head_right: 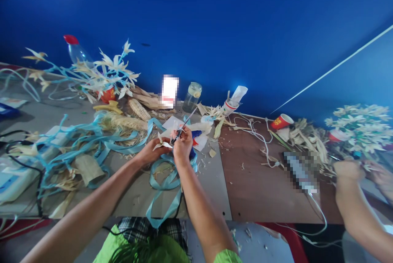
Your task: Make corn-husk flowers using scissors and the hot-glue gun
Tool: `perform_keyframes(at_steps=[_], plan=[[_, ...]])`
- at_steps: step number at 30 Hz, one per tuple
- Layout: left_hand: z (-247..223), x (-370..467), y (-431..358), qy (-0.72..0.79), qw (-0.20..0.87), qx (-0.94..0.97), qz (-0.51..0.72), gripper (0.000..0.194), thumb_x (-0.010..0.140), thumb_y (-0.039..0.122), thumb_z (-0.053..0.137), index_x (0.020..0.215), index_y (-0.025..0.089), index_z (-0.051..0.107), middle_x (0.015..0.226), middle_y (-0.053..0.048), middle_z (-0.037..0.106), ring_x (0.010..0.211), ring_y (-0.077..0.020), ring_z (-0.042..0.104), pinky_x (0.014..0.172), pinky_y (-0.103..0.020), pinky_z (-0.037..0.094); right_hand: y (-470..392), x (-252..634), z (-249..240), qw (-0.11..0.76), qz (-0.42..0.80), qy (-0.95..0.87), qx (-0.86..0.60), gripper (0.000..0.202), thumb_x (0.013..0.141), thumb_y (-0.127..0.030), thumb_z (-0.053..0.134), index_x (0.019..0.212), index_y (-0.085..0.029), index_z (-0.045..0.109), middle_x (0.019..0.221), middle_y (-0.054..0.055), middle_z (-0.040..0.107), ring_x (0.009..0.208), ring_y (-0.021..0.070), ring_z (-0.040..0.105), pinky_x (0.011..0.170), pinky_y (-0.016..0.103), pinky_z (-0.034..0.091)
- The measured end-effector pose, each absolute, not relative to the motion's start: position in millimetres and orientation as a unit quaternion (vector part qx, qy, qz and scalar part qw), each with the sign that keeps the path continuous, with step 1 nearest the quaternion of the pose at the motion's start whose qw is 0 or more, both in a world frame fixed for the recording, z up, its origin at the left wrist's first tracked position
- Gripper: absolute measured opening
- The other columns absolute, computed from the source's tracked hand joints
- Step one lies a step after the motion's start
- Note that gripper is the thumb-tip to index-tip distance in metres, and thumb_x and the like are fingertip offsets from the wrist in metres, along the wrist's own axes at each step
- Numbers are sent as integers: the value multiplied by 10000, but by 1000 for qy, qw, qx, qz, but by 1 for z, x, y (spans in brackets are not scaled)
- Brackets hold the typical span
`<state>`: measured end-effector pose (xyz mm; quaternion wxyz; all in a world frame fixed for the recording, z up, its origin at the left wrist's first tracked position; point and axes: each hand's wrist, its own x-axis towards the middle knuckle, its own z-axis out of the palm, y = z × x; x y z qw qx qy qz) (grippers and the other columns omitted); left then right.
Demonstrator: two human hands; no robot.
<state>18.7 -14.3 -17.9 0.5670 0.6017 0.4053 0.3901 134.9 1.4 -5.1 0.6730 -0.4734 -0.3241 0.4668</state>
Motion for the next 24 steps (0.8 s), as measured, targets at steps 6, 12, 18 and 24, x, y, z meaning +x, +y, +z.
perform_keyframes(at_steps=[6,12,18,24], plan=[[-21,19,-14,423,548,579,431,190,691,297,617,788,136,636,638,3,565,578,-100,462,554,-213,356,3,137,-7,688,467,-322,-452,409,603,-271,702,951,-194,501,680,-57,610,593,84,580,600,229,460],[-9,14,-15,475,558,540,414,232,659,354,640,717,135,591,561,24,483,502,-78,380,474,-208,276,6,143,-3,689,496,-303,-433,405,609,-255,700,957,-200,500,638,-81,584,539,71,544,560,219,430],[-4,10,-16,469,566,543,405,222,646,343,640,723,138,603,563,24,498,516,-83,407,497,-213,304,5,144,-3,675,510,-318,-428,416,620,-286,710,977,-207,512,687,-66,603,578,78,560,577,226,439],[-7,8,-13,441,568,574,392,165,644,289,617,698,133,617,570,11,529,530,-88,412,510,-219,314,6,145,-4,656,492,-365,-441,424,566,-270,735,941,-197,550,774,-20,651,662,102,591,624,241,462]])
